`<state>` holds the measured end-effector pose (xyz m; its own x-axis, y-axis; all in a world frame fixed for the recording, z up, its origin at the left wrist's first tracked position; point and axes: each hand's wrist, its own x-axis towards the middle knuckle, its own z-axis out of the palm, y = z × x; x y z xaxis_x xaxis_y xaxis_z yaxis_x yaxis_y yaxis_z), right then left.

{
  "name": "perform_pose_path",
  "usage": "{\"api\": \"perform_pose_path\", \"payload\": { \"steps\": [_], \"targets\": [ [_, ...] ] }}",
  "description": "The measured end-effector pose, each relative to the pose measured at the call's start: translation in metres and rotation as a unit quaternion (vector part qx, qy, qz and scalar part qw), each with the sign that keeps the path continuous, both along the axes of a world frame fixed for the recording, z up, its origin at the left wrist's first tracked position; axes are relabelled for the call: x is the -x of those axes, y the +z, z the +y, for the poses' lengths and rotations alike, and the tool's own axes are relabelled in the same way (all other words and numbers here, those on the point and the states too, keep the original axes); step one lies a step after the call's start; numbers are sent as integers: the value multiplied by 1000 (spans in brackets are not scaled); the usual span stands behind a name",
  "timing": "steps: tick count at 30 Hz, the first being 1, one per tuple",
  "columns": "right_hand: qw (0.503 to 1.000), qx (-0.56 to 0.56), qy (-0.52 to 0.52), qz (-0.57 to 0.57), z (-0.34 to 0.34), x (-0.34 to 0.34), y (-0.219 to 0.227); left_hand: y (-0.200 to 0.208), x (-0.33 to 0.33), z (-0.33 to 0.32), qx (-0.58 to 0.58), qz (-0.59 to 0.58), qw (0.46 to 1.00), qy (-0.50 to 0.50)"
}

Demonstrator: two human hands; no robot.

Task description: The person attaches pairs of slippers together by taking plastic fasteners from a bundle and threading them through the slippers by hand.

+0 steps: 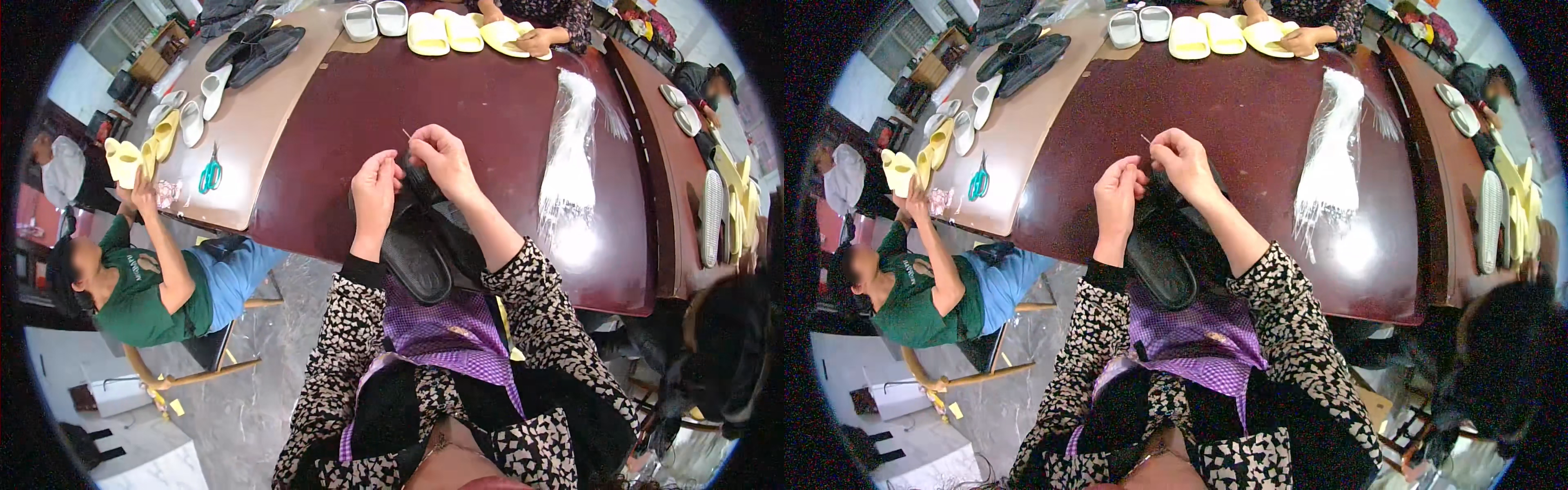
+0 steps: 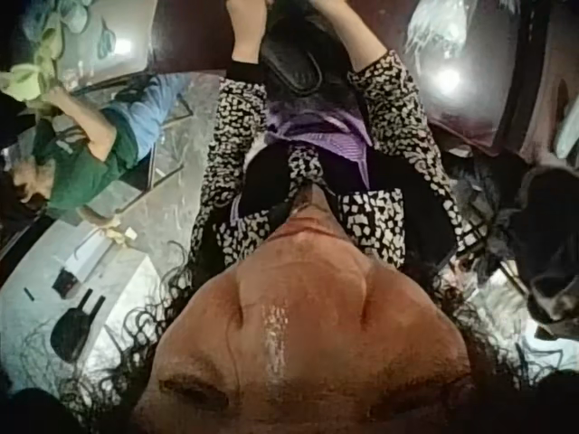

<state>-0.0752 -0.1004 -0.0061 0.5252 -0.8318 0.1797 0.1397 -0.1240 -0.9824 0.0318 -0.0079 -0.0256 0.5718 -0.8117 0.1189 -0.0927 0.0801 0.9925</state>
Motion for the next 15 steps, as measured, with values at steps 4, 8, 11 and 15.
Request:
{"api": "perform_pose_path", "payload": {
  "steps": [4, 8, 11, 15],
  "targets": [
    [1000, -11, 23, -15, 7, 2, -5, -3, 5, -8, 72, -12, 997, -18],
    [998, -33, 21, -55, 7, 3, -9, -4, 6, -12, 148, -5, 988, -33],
    [996, -51, 12, -72, 4, 3, -12, -1, 4, -10, 128, 81, 986, -64],
    [996, -64, 25, -62, 4, 6, -11, -1, 2, -11, 107, 139, 982, -64]
  ]
}}
